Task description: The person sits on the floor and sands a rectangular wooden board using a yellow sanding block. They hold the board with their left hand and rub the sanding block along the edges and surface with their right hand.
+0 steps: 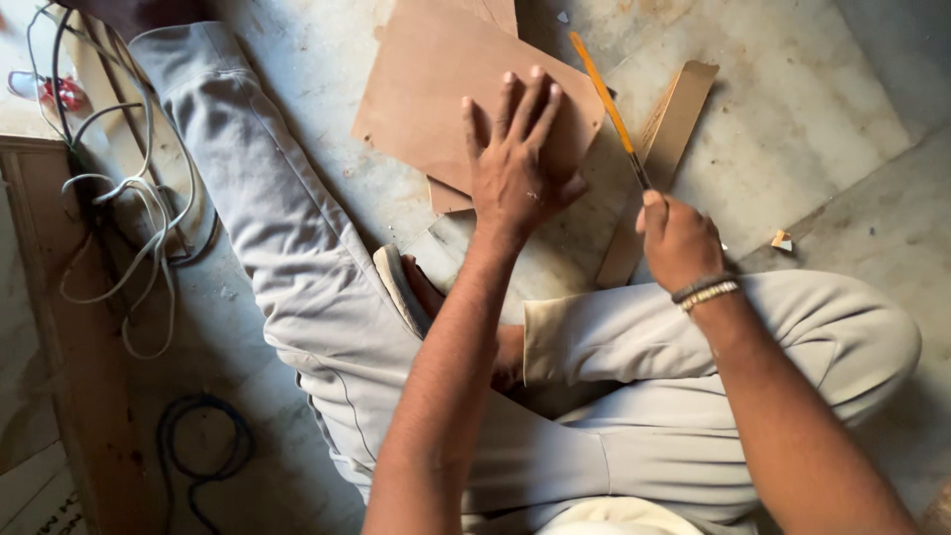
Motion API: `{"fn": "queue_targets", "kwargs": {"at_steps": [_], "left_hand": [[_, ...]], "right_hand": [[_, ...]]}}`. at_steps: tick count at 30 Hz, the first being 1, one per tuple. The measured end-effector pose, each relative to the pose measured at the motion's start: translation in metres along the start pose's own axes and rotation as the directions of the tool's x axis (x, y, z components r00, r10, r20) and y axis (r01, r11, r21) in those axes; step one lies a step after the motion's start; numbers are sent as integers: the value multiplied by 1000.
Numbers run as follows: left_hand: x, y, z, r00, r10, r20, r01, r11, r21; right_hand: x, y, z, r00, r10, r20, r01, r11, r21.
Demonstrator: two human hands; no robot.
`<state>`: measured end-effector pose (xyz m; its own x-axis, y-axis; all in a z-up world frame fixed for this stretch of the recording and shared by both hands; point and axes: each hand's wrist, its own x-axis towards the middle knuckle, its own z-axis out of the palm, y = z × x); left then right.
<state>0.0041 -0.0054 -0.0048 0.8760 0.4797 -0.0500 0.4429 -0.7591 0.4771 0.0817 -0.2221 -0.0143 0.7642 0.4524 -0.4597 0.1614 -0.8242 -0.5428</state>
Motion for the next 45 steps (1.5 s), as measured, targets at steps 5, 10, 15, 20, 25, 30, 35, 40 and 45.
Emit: {"fn": "queue_targets", "kwargs": {"at_steps": [5, 10, 15, 20, 25, 30, 35, 40, 45], "left_hand": [[-1, 5, -4, 999, 34, -12, -33, 999, 16], [-1, 6, -4, 1000, 4, 0, -4, 1000, 6], [-2, 1, 4, 1000, -1, -13, 1, 1000, -7], [0, -1, 3, 998, 46, -52, -45, 999, 17], [1, 7, -6, 998, 58, -5, -58, 998, 11], [-1, 9, -4, 1000, 0, -18, 0, 1000, 3], [-1, 3, 6, 999, 17, -51, -17, 1000, 5], [0, 5, 2, 999, 38, -38, -36, 998, 41], [3, 10, -6, 1000, 12, -5, -12, 997, 73]], "right_hand": [[44, -22, -1, 1000, 8, 9, -8, 1000, 25], [101, -56, 16, 978, -181, -103, 162, 972, -171], [41, -11, 14, 999, -52, 1, 52, 999, -8], [-8, 4, 1, 998, -46, -36, 45, 999, -28], [81, -44, 7, 987, -140, -75, 128, 980, -151], [88, -40, 21, 947, -288, -142, 271, 954, -127], [8, 18, 10, 968, -246, -51, 236, 959, -156], [29, 1, 2, 1000, -7, 20, 7, 999, 38], [97, -51, 17, 973, -199, -117, 186, 976, -111]]}}
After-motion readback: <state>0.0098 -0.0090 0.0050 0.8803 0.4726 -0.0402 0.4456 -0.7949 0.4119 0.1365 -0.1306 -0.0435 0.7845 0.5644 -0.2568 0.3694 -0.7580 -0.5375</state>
